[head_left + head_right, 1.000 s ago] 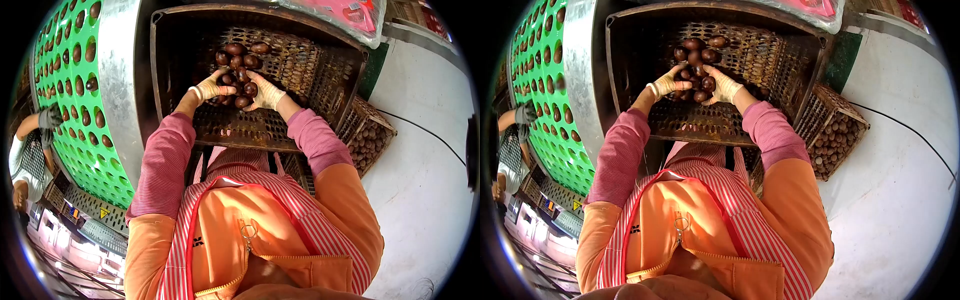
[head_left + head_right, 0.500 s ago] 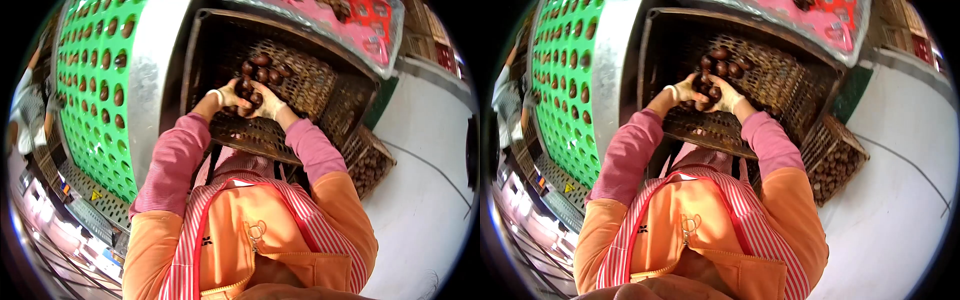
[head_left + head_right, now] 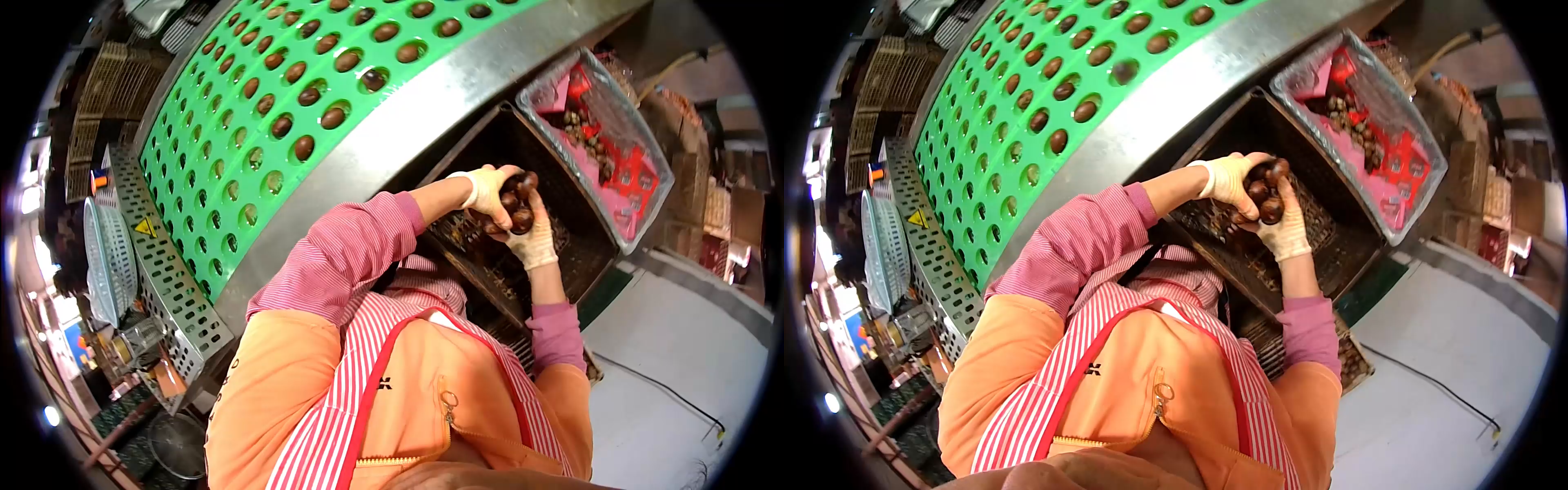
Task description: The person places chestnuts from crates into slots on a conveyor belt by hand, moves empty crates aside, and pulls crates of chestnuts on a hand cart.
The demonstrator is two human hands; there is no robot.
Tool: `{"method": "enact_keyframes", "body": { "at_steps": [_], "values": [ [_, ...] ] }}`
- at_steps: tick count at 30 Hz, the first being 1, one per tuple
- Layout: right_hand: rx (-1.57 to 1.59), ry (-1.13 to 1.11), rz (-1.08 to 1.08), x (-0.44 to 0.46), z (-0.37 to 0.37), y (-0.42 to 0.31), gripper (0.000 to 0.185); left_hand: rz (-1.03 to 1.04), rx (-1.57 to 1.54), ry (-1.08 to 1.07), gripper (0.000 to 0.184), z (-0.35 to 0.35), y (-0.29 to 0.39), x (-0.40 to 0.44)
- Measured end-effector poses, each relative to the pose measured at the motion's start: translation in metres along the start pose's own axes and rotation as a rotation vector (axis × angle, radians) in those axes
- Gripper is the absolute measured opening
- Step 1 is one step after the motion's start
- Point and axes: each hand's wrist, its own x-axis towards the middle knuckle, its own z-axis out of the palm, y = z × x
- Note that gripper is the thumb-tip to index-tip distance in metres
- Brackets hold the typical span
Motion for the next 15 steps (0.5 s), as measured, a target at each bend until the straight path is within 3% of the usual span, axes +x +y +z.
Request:
{"method": "enact_keyframes", "body": {
  "at_steps": [3, 6, 9, 13, 15],
  "values": [
    [-0.052, -0.119, -0.124, -0.009, 0.051, -0.017, 0.057, 0.095, -0.082, 0.117, 0.114, -0.039, 0.026, -0.047],
    [-0.091, -0.174, -0.080, 0.003, 0.125, -0.011, 0.053, 0.268, -0.072, 0.351, 0.101, -0.075, 0.004, -0.089],
    [-0.270, -0.350, 0.008, 0.045, 0.181, 0.019, 0.051, 0.222, -0.064, 0.441, 0.100, -0.115, -0.027, -0.171],
    [-0.499, -0.437, 0.226, 0.085, 0.278, 0.104, 0.053, 0.180, -0.231, 0.663, 0.101, -0.132, -0.123, -0.270],
    [-0.642, -0.480, 0.349, 0.108, 0.315, 0.151, 0.049, 0.052, -0.327, 0.783, 0.104, -0.128, -0.150, -0.331]
  ]
}}
